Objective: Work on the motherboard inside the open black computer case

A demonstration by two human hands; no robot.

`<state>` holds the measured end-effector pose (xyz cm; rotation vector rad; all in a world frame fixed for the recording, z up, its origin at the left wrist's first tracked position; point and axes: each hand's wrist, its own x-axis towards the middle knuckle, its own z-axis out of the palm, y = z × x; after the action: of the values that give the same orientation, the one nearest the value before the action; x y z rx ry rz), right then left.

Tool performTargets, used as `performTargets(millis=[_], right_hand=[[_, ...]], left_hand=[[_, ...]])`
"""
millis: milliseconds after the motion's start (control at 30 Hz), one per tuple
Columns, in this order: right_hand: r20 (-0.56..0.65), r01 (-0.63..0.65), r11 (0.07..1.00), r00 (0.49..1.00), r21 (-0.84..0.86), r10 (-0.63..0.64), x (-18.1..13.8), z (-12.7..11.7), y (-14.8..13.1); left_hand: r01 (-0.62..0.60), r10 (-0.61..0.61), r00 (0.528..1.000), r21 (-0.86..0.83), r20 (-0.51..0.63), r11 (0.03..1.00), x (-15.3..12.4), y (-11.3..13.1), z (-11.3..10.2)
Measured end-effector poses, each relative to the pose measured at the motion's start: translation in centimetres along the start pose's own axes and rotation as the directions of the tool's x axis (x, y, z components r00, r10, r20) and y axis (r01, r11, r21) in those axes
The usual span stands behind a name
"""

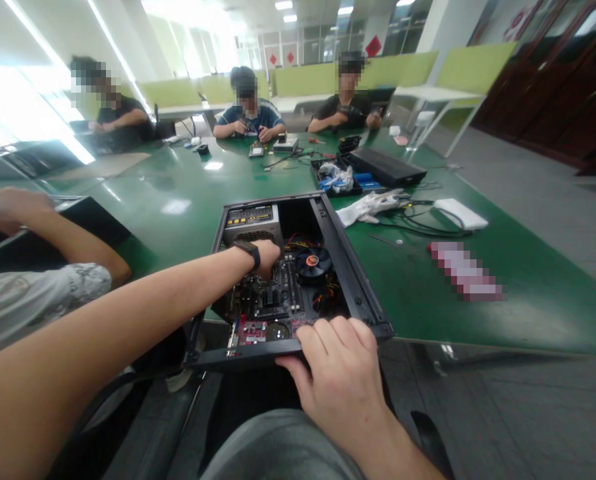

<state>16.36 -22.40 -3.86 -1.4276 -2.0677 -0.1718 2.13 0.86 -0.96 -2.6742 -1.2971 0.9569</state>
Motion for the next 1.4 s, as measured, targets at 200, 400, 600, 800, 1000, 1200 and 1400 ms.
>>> performTargets(millis=[200, 400, 600, 800, 1000, 1200, 1400], right_hand=[[0.003, -0.004, 1.0, 1.0, -0.001, 0.004, -0.05, 0.02, -0.01], [-0.002, -0.004, 1.0, 1.0, -0.006, 0.004, -0.08, 0.01, 0.06], [-0.001, -0.007, 1.0, 1.0, -0.006, 0.007, -0.12, -0.02, 0.0], [-0.005, -0.001, 1.0, 1.0, -0.016, 0.001, 0.0, 0.03, -0.04], [-0.009, 0.004, 1.0, 1.0, -0.024, -0.004, 0.12, -0.03, -0.04], [-0.016, 0.011, 0.999, 1.0, -0.031, -0.011, 0.13, -0.07, -0.07], [-0.015, 0.014, 0.999, 1.0, -0.036, -0.015, 0.15, -0.12, -0.09]], left_hand=[[0.004, -0.004, 1.0, -0.009, 0.008, 1.0, -0.09, 0.19, -0.12], [0.002, -0.002, 1.0, -0.021, 0.013, 1.0, 0.23, 0.05, 0.0], [0.002, -0.002, 1.0, -0.032, 0.003, 1.0, 0.42, -0.07, 0.21], [-0.006, 0.006, 1.0, -0.002, 0.013, 1.0, 0.35, 0.06, 0.05], [-0.012, 0.012, 1.0, 0.011, 0.011, 1.0, 0.56, 0.06, 0.09], [0.005, -0.005, 1.0, 0.01, 0.017, 1.0, 0.72, 0.0, 0.22], [0.006, -0.006, 1.0, -0.016, 0.017, 1.0, 0.67, -0.07, 0.21]])
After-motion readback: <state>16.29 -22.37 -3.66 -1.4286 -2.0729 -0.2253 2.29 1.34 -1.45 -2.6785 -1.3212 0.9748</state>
